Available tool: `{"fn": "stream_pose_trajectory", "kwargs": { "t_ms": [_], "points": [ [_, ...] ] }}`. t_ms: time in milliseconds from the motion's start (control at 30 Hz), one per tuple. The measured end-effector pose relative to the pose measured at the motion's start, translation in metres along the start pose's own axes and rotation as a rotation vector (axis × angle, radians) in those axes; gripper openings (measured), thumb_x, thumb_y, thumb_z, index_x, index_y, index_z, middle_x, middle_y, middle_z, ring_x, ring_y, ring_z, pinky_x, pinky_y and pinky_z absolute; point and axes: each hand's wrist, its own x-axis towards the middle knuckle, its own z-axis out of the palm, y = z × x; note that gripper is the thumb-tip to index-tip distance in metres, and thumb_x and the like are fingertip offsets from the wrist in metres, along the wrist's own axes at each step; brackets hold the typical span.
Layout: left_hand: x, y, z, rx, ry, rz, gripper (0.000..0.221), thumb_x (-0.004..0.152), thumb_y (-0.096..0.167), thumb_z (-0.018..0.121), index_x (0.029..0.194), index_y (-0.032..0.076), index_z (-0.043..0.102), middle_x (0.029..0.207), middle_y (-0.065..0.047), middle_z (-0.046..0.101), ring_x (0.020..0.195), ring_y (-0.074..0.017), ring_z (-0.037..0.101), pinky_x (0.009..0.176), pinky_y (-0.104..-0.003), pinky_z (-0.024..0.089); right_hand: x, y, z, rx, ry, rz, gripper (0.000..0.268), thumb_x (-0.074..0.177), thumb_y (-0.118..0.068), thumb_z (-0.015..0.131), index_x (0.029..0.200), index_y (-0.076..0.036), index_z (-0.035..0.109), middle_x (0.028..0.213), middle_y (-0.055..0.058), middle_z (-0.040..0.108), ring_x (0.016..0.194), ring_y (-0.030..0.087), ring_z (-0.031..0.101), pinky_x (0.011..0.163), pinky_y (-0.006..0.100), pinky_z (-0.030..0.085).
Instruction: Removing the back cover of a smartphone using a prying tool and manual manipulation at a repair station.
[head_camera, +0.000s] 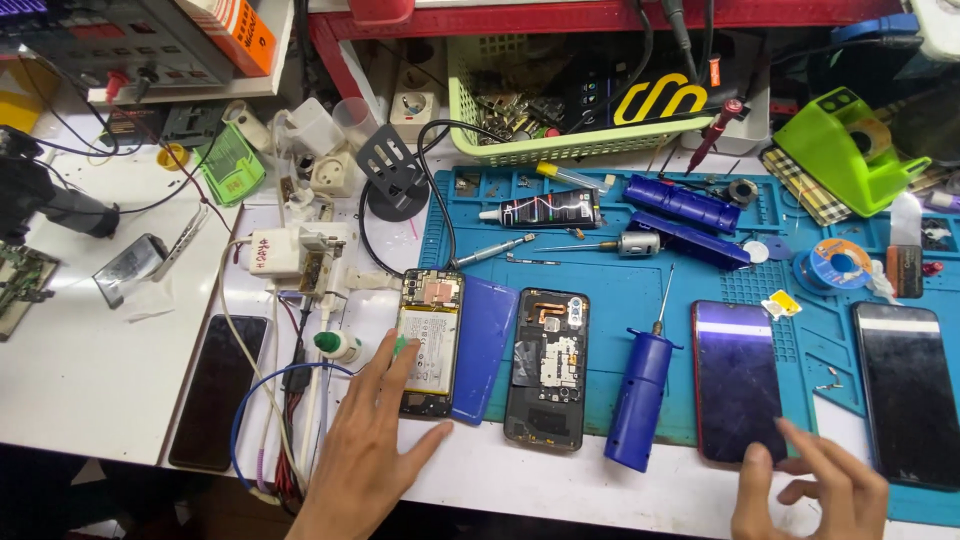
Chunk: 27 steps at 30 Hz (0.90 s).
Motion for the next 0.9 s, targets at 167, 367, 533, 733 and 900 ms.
{"fn": "stream_pose_trajectory", "kwargs": {
  "t_ms": [167, 367, 533, 733, 900],
  "points": [
    [0.011, 0.023, 0.009, -0.068, 0.093, -0.227, 0.093, 0.088, 0.047, 0.072, 0.160, 0.016, 0.022, 0.157, -0.013, 0.037, 0.140, -0.0336, 0.040, 0.100, -0.054, 0.049, -0.046, -0.051, 0.035, 0.260, -0.320, -0.182, 0.028, 0.080, -0.016, 0.078, 0.109, -0.017, 0.078, 0.089, 0.001, 0.076, 0.072, 0.014, 0.069, 0.080, 0.031, 0.057],
    [0.026, 0.026, 0.012, 0.014, 0.223, -0.366, 0.107, 0.078, 0.055, 0.080, 0.161, 0.018, 0.024, 0.130, -0.012, 0.061, 0.124, -0.0334, 0.053, 0.095, -0.052, 0.044, -0.043, -0.134, 0.070, 0.536, -0.409, -0.654, 0.021, 0.093, -0.014, 0.071, 0.112, -0.005, 0.070, 0.111, 0.013, 0.071, 0.110, 0.029, 0.068, 0.107, 0.056, 0.050],
    [0.024, 0.022, 0.009, -0.079, 0.282, -0.403, 0.112, 0.071, 0.048, 0.088, 0.160, 0.018, 0.027, 0.128, -0.009, 0.057, 0.125, -0.0302, 0.051, 0.099, -0.050, 0.043, -0.050, -0.127, 0.087, 0.459, -0.426, -0.781, 0.026, 0.096, -0.018, 0.068, 0.118, -0.003, 0.070, 0.124, 0.017, 0.068, 0.123, 0.034, 0.063, 0.111, 0.059, 0.044],
    [0.023, 0.024, -0.017, -0.533, 0.188, -0.569, 0.045, 0.092, 0.021, 0.063, 0.137, 0.021, 0.059, 0.124, -0.003, 0.073, 0.113, -0.0185, 0.067, 0.096, -0.037, 0.055, -0.054, -0.123, 0.088, 0.395, -0.427, -0.772, 0.027, 0.095, -0.022, 0.071, 0.115, -0.004, 0.072, 0.126, 0.016, 0.069, 0.124, 0.033, 0.063, 0.110, 0.058, 0.045],
    [-0.004, 0.007, -0.044, -0.930, 0.525, -0.739, 0.030, 0.099, 0.022, 0.053, 0.125, 0.008, 0.058, 0.117, -0.015, 0.077, 0.101, -0.0280, 0.076, 0.080, -0.039, 0.066, -0.048, -0.127, 0.088, 0.455, -0.462, -0.718, 0.025, 0.093, -0.015, 0.069, 0.116, -0.005, 0.070, 0.133, 0.020, 0.065, 0.129, 0.038, 0.059, 0.112, 0.062, 0.042]
  ]
}}
